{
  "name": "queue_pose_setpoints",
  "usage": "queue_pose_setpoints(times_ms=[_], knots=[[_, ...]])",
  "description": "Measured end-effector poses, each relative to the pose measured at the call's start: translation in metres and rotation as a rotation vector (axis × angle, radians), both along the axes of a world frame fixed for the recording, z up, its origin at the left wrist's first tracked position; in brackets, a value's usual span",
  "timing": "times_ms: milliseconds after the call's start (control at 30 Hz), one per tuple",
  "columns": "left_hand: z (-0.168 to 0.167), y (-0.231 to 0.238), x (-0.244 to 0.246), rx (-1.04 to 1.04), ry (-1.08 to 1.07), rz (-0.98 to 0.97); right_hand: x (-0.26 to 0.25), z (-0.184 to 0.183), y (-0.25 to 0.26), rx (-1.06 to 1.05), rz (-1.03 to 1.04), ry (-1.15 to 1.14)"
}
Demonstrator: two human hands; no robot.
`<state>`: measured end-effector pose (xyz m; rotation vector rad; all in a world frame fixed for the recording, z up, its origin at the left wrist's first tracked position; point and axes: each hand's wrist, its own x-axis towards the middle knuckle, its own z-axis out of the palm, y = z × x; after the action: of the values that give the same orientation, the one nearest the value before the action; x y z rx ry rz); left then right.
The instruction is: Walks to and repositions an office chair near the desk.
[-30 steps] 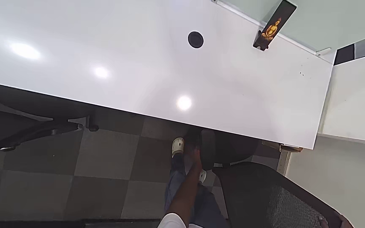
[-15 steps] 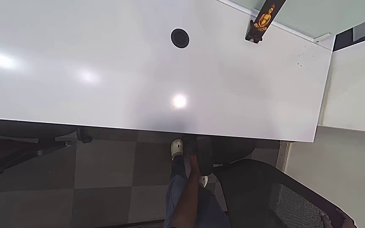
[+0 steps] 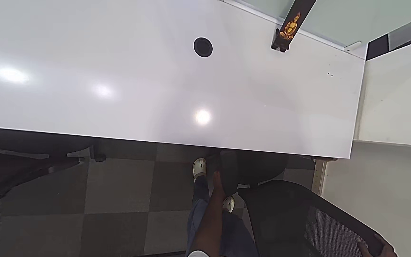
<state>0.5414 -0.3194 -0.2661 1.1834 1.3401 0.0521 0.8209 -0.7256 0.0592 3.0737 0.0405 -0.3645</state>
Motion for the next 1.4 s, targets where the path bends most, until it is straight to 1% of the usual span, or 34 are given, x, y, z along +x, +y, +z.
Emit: queue_pose_setpoints(times_ms=[33,100,133,167,200,233,267,300,333,400,467,500,567,600,633,700,767,833,867,1000,1067,1233,1333,1400], knots=[[-0.002,0.000,-0.002,-0.019,0.006,-0.005,-0.006,0.001,-0.001,-0.010,-0.015,0.001],[-0.008,0.001,-0.003,-0.020,0.073,-0.110,-0.014,0.001,-0.003,-0.064,-0.038,-0.002],[-0.009,0.001,-0.004,-0.022,0.098,-0.158,-0.018,0.001,-0.003,-0.124,-0.031,-0.003],[-0.009,0.001,-0.003,-0.038,0.095,-0.159,-0.021,0.002,-0.001,-0.227,0.010,-0.001],[-0.008,0.000,-0.002,-0.057,0.079,-0.119,-0.028,0.002,0.007,-0.351,0.101,0.011],[-0.006,-0.001,-0.001,-0.078,0.055,-0.062,-0.037,-0.001,0.024,-0.392,0.240,0.031],[-0.005,0.000,0.000,-0.100,0.035,-0.006,-0.048,-0.012,0.053,-0.364,0.405,0.073],[-0.004,0.001,0.000,-0.120,0.022,0.025,-0.065,-0.028,0.092,-0.289,0.545,0.141],[-0.004,-0.001,-0.001,-0.131,0.029,0.024,-0.087,-0.046,0.138,-0.197,0.627,0.240],[-0.006,-0.001,0.002,-0.087,0.078,-0.055,-0.122,-0.095,0.241,0.037,0.659,0.445],[0.000,0.000,-0.002,0.010,0.093,-0.197,-0.148,-0.155,0.327,0.238,0.557,0.556],[0.001,0.001,-0.005,0.070,0.083,-0.255,-0.155,-0.185,0.363,0.277,0.481,0.572],[-0.003,0.004,-0.008,0.103,0.101,-0.344,-0.164,-0.231,0.416,0.262,0.296,0.562],[-0.003,0.006,-0.007,0.102,0.115,-0.366,-0.168,-0.248,0.432,0.253,0.214,0.509],[0.003,0.010,-0.008,0.090,0.118,-0.374,-0.173,-0.259,0.439,0.240,0.167,0.452],[0.017,0.019,-0.009,0.029,0.084,-0.347,-0.180,-0.269,0.440,0.215,0.160,0.370],[0.003,0.023,-0.005,0.067,0.053,-0.265,-0.180,-0.276,0.447,0.198,0.190,0.329],[-0.009,0.021,-0.006,0.109,0.056,-0.268,-0.184,-0.279,0.449,0.186,0.187,0.311],[-0.015,0.025,-0.004,0.095,0.063,-0.287,-0.183,-0.280,0.452,0.192,0.183,0.298],[-0.015,0.029,-0.002,0.054,0.137,-0.411,-0.182,-0.278,0.453,0.188,0.184,0.315],[-0.017,0.025,-0.001,0.060,0.157,-0.440,-0.180,-0.278,0.452,0.194,0.186,0.326],[-0.005,0.025,-0.006,0.054,0.097,-0.400,-0.178,-0.273,0.450,0.167,0.181,0.364],[0.003,0.017,-0.007,0.070,0.128,-0.444,-0.181,-0.269,0.436,0.211,0.194,0.341],[0.008,0.007,-0.008,0.033,0.169,-0.458,-0.184,-0.269,0.422,0.240,0.214,0.329]])
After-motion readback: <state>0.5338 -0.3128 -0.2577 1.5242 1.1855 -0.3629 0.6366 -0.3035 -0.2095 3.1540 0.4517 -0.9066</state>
